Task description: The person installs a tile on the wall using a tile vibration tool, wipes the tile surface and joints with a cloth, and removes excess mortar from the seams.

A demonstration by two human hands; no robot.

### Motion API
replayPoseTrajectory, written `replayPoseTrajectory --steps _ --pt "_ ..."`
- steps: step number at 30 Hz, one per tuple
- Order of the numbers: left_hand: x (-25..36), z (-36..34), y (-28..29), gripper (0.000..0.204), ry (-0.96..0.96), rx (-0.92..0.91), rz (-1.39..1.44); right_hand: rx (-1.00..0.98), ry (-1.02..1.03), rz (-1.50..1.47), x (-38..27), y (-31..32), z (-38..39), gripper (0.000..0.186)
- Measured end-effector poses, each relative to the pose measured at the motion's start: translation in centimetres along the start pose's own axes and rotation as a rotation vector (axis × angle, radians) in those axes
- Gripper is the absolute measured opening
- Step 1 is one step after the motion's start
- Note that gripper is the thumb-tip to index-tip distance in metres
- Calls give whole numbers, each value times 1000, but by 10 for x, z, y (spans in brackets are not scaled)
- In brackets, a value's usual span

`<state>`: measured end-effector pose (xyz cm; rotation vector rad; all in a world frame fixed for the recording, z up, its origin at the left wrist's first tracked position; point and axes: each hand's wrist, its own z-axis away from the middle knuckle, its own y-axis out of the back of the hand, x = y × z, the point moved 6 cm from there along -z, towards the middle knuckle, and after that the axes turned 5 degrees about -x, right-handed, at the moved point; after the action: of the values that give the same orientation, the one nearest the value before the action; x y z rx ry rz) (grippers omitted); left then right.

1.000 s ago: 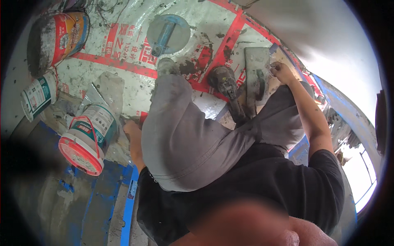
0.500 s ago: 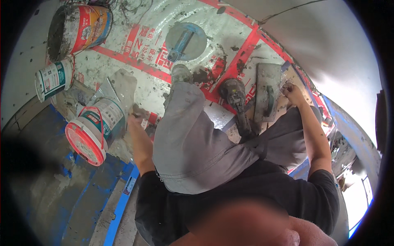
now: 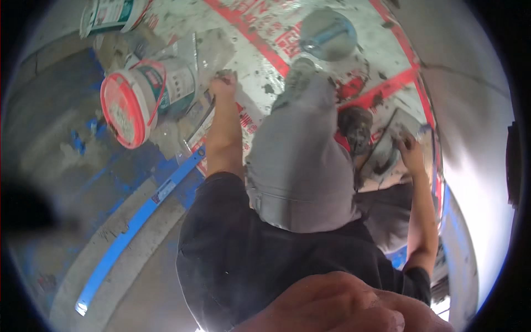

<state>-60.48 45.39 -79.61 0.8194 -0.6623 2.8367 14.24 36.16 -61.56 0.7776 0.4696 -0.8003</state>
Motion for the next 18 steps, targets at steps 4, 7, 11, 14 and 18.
replayPoseTrajectory --steps 4,7,11,14,18 --pt "13 18 12 38 -109 -139 25 -40 -57 73 33 1 6 34" --pt "8 48 18 39 -123 100 88 -68 -146 88 43 -1 9 35" --pt "-11 75 9 34 -25 156 201 -74 -182 143 61 5 13 34" --pt "49 47 46 26 -105 143 90 -164 -101 60 30 -14 -8 35" --pt "-5 44 51 17 -352 377 -96 -124 -78 95 29 -15 -8 35"
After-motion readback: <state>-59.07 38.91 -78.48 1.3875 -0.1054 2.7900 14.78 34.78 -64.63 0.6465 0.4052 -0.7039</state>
